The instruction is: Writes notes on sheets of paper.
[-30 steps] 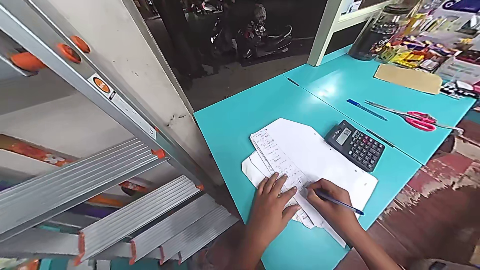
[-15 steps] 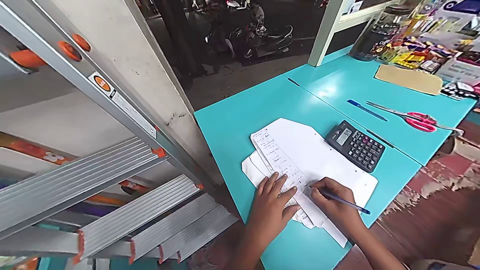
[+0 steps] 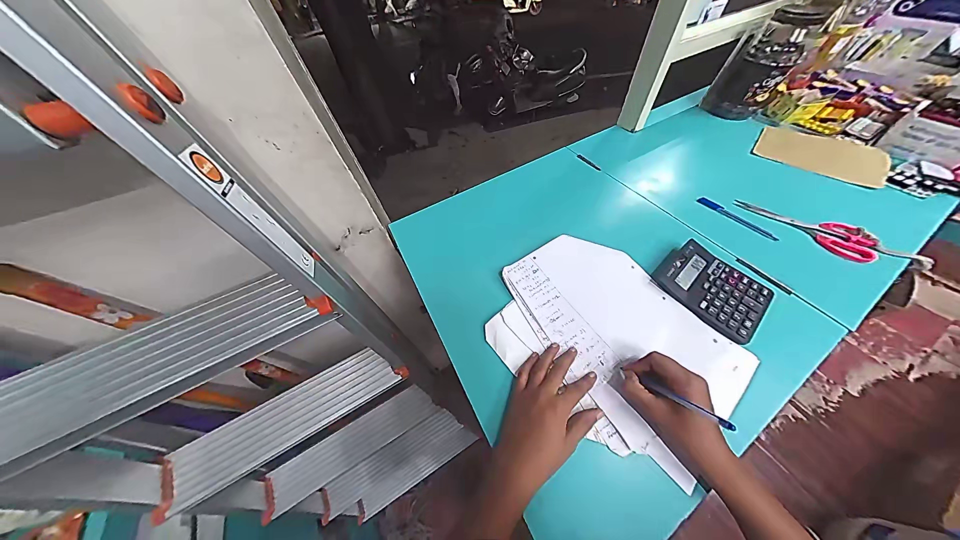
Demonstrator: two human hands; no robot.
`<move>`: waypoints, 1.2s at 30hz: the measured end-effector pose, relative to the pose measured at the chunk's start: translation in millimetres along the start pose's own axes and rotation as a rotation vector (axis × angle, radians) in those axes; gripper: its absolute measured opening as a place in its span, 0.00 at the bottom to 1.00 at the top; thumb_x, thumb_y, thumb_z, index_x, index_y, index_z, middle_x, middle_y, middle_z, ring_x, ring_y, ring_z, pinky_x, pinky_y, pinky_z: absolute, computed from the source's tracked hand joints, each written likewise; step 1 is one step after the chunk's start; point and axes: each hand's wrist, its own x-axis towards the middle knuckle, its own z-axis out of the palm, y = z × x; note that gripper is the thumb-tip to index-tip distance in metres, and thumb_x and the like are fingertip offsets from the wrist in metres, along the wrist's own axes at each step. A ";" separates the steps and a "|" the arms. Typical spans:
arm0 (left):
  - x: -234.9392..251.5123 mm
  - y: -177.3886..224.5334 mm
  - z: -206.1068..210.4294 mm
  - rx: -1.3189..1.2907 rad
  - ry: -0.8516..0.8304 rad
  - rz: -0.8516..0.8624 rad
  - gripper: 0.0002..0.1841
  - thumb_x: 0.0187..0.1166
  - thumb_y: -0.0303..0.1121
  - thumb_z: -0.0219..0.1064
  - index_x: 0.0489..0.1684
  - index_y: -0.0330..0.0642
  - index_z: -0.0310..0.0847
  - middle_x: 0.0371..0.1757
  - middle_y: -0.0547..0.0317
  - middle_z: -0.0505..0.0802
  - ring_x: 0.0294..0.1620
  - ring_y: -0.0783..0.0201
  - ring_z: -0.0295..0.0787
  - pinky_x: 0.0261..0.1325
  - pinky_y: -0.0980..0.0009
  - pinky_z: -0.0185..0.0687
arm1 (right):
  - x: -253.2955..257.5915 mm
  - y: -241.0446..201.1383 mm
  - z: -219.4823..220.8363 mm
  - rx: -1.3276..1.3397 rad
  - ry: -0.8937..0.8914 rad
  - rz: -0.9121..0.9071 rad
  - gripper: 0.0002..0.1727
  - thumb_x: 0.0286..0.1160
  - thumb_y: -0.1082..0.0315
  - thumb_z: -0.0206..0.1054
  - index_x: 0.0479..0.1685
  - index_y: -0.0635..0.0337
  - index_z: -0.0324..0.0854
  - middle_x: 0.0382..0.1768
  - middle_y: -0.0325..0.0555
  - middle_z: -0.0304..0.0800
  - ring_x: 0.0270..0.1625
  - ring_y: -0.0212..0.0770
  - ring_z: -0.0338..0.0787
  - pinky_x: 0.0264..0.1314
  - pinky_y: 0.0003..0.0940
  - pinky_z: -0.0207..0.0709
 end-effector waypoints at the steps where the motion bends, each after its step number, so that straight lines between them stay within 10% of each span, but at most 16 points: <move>1: -0.2 -0.3 0.2 0.003 0.003 0.003 0.21 0.82 0.54 0.63 0.69 0.63 0.88 0.83 0.61 0.80 0.88 0.51 0.67 0.88 0.44 0.59 | -0.2 -0.3 0.0 0.002 0.000 0.003 0.07 0.61 0.64 0.69 0.27 0.58 0.85 0.22 0.32 0.84 0.23 0.17 0.79 0.25 0.13 0.72; 36: 0.1 -1.4 3.2 0.027 0.031 0.018 0.21 0.81 0.55 0.63 0.68 0.63 0.89 0.82 0.61 0.81 0.87 0.49 0.69 0.86 0.43 0.60 | 1.5 -1.1 -1.8 0.070 -0.006 0.063 0.06 0.62 0.63 0.69 0.29 0.56 0.86 0.21 0.29 0.85 0.22 0.16 0.79 0.24 0.13 0.72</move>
